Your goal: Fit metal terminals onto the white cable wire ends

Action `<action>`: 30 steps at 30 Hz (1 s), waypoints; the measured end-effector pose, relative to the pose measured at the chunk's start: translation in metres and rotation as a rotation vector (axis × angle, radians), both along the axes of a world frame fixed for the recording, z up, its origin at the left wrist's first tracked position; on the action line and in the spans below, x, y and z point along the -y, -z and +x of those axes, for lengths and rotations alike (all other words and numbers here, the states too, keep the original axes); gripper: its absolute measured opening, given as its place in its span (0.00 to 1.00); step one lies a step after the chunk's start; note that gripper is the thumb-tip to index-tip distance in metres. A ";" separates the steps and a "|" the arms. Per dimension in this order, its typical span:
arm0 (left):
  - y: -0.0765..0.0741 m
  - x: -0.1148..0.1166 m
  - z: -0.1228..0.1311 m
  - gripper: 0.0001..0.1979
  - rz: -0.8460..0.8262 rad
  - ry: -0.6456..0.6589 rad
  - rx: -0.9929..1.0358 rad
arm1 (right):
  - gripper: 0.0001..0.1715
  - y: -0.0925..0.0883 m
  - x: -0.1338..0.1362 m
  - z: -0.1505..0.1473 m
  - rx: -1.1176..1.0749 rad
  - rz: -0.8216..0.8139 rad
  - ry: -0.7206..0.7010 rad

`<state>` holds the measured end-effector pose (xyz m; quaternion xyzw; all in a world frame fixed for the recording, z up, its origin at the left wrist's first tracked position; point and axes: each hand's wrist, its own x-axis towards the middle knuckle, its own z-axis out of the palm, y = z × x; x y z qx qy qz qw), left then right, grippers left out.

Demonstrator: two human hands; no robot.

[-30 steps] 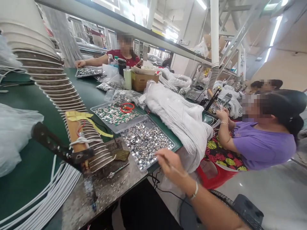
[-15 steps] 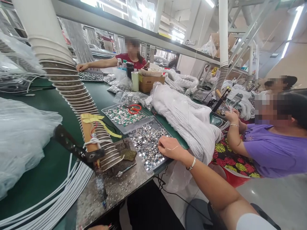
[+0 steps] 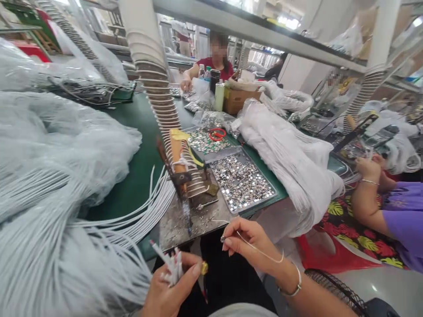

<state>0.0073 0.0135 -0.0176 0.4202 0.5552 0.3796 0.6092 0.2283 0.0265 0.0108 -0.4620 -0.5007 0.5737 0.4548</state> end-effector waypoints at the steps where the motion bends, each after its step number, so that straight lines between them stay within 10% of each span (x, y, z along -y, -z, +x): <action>1: -0.007 0.000 0.003 0.17 0.028 0.015 0.008 | 0.18 0.005 0.006 -0.009 -0.007 -0.010 -0.005; 30: -0.015 0.007 -0.004 0.11 0.270 0.092 -0.229 | 0.07 0.009 0.021 -0.035 0.339 0.395 -0.068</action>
